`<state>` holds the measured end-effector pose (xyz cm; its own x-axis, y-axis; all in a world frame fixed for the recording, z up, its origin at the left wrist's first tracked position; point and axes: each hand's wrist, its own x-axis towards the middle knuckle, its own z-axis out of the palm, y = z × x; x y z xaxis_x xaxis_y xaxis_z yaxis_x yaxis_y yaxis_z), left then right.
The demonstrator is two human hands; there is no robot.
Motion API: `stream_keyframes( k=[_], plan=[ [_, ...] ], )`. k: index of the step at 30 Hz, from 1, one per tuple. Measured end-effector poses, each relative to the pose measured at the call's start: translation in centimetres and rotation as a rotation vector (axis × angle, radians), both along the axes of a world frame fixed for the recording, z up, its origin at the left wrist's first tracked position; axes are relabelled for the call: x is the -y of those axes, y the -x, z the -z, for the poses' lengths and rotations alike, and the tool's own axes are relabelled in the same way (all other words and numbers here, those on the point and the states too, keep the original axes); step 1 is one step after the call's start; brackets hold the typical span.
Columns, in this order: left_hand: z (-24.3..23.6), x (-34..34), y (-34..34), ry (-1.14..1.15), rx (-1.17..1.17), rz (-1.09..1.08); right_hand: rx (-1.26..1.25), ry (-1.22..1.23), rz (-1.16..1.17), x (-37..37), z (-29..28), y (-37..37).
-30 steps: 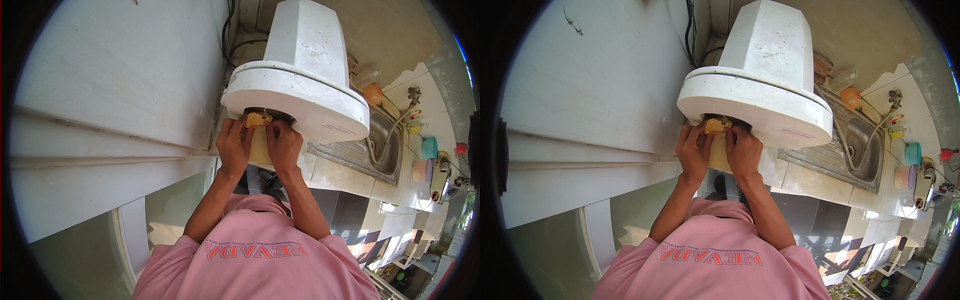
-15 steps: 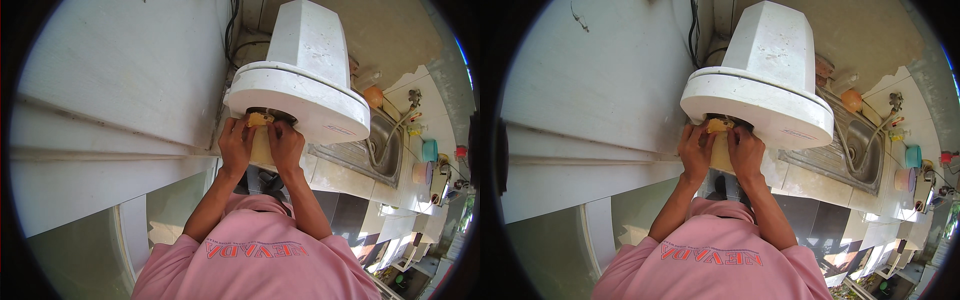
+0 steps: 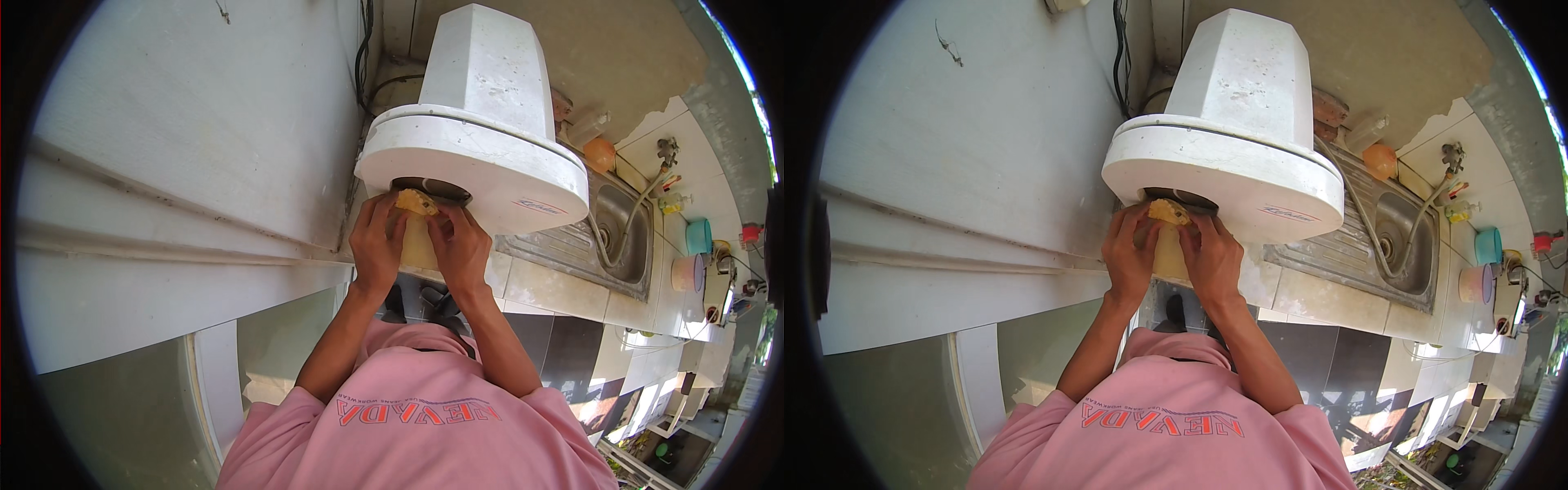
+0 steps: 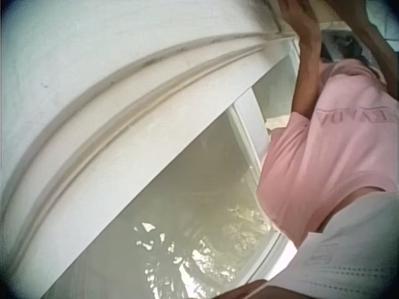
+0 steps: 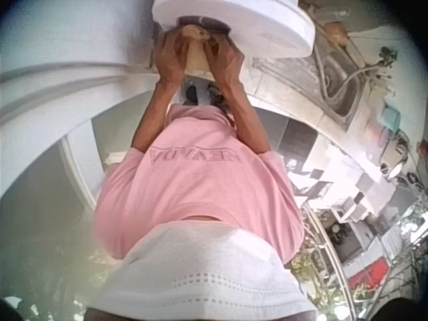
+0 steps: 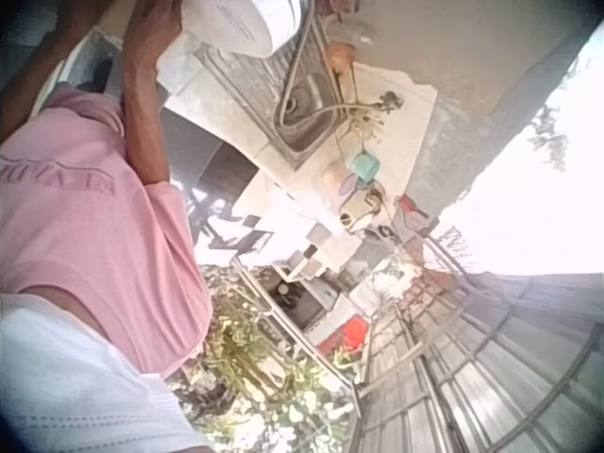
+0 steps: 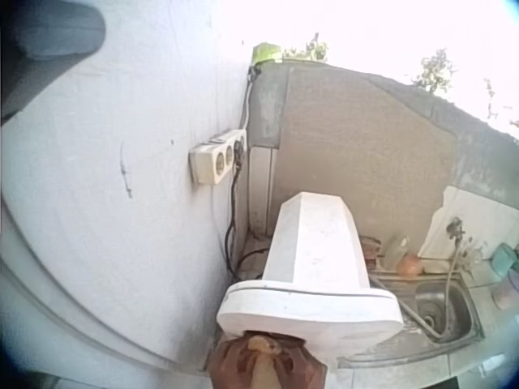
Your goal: Trimming a dental plaster model using a model trimmer machine.
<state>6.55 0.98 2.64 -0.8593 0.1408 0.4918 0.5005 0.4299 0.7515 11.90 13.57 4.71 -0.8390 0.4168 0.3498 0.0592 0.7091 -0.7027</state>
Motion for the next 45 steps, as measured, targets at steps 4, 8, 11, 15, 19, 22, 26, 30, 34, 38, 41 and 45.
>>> stream_keyframes(
  k=[4,8,11,15,19,22,26,30,34,38,41,45],
  plan=[
    [-0.4,0.4,-1.0,0.064,-0.025,0.040,-0.031,0.036,-0.014,0.2,0.1,-0.2],
    [-0.1,-0.1,-2.0,0.076,-0.054,0.052,-0.033,0.008,-0.004,0.3,-0.3,-0.2],
    [-0.2,-0.3,-2.5,0.112,-0.040,0.070,-0.021,0.005,-0.014,0.2,0.2,-0.2],
    [-0.1,-0.1,-2.3,0.161,-0.055,0.100,-0.058,0.050,-0.027,0.5,0.6,-0.2],
    [-0.7,-0.2,-2.2,0.083,0.001,0.109,-0.063,0.029,-0.044,0.7,0.4,-0.3],
    [-1.4,-0.3,-2.0,0.046,-0.016,0.065,-0.078,0.035,-0.049,0.6,0.5,-0.4],
    [-0.8,-0.1,-1.1,0.085,-0.028,0.050,-0.076,0.062,-0.046,0.6,0.6,-0.3],
    [-0.5,-0.3,-0.9,0.008,0.088,0.022,-0.079,0.068,-0.045,0.6,0.9,0.0],
    [-0.8,-0.7,-1.0,0.055,-0.031,0.025,-0.079,0.076,-0.039,0.4,1.1,0.1],
    [-0.7,-0.8,-1.4,0.068,-0.002,0.025,-0.089,0.085,-0.042,0.4,1.0,0.2],
    [-0.7,-0.9,-1.3,0.091,-0.010,0.026,-0.095,0.059,-0.044,0.3,1.1,0.3],
    [-0.7,-0.8,-1.2,0.126,-0.005,0.033,-0.116,0.050,-0.043,0.3,1.0,0.5]
  ],
)
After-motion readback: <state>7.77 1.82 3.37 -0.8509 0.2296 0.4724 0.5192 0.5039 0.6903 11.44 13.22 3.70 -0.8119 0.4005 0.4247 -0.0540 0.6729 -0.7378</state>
